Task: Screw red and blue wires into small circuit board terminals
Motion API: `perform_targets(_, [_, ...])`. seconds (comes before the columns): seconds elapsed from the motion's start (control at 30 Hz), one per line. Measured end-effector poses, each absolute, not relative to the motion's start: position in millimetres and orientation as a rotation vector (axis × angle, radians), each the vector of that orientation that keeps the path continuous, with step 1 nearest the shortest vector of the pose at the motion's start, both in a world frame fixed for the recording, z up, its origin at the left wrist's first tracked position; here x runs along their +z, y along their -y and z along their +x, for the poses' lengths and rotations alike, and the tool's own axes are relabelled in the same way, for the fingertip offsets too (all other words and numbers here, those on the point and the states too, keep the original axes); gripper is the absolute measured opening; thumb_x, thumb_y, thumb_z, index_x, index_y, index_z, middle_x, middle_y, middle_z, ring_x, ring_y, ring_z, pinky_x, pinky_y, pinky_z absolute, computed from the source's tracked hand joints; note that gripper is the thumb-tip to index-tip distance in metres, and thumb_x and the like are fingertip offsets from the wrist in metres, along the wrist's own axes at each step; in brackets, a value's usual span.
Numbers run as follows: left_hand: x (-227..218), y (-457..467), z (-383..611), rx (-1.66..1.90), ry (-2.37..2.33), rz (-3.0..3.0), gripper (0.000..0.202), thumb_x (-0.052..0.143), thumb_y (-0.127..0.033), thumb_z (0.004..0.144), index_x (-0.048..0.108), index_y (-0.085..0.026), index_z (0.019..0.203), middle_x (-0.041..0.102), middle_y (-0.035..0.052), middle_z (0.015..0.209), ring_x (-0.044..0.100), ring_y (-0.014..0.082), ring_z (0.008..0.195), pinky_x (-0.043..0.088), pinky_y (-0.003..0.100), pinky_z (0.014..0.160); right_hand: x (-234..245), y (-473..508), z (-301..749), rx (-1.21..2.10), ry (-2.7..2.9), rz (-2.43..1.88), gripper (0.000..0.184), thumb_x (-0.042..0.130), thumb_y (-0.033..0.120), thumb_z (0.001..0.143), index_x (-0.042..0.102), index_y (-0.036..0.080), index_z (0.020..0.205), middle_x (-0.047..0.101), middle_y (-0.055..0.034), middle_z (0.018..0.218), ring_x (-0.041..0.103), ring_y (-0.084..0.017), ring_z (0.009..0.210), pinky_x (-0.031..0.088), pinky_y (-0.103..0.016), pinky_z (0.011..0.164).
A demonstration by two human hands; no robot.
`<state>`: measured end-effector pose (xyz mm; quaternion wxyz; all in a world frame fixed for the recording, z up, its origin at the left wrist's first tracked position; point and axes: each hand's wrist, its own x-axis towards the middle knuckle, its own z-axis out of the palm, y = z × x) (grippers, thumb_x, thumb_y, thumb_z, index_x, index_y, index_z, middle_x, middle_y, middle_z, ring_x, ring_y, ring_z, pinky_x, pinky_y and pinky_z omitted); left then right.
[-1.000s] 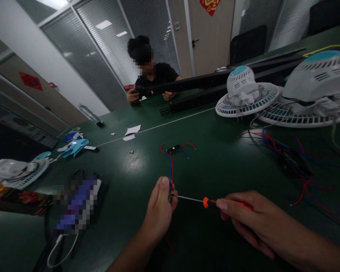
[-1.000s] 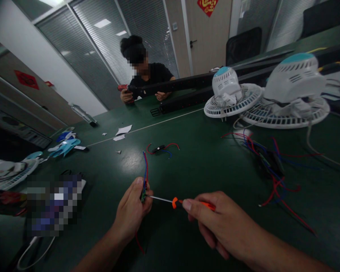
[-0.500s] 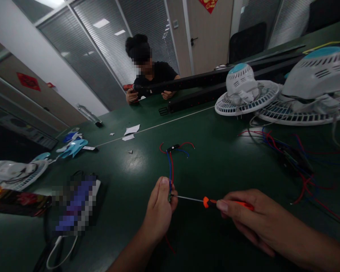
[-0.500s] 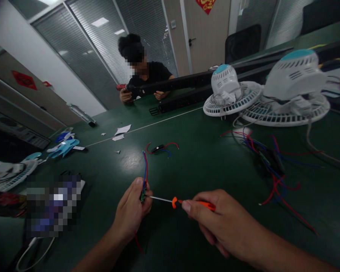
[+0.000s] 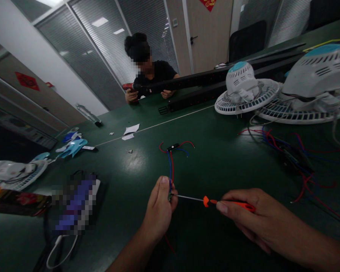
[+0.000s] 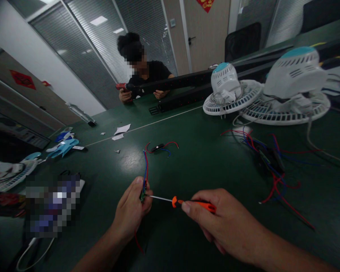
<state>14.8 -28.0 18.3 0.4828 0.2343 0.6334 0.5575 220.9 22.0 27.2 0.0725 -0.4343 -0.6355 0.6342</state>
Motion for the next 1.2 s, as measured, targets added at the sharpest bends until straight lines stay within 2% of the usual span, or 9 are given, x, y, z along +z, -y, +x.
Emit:
perform_targets(0.37, [20.0,25.6,16.2,1.352,-1.574,0.585,0.045,0.06,-0.062,0.075,0.052,-0.018,0.075,0.044,-0.0086,0.052,0.033,0.0032,0.039,0.027,0.016,0.038,30.1,-21.7,221.0,1.893,1.913,-1.299,0.035,0.05,0.05,0.086,0.053,0.021,0.066,0.043,0.0088,0.046,0.038,-0.005,0.033,0.027,-0.015,0.033])
perform_targets(0.73, [17.1,27.5,15.4,1.352,-1.551,0.611,0.04,0.055,-0.058,0.081,0.052,-0.018,0.077,0.042,-0.0091,0.051,0.031,0.0038,0.038,0.025,0.017,0.037,33.1,-22.3,220.4,1.849,1.936,-1.293,0.034,0.05,0.049,0.085,0.054,0.021,0.066,0.042,0.0092,0.045,0.037,-0.006,0.034,0.027,-0.017,0.036])
perform_targets(1.2, [19.0,26.0,17.0,1.351,-1.572,0.59,0.041,0.056,-0.059,0.08,0.052,-0.018,0.077,0.043,-0.0084,0.052,0.031,0.0042,0.038,0.025,0.017,0.038,32.8,-24.4,220.2,1.775,1.995,-1.295,0.031,0.051,0.044,0.086,0.055,0.021,0.067,0.046,0.0078,0.05,0.043,-0.006,0.038,0.032,-0.017,0.037])
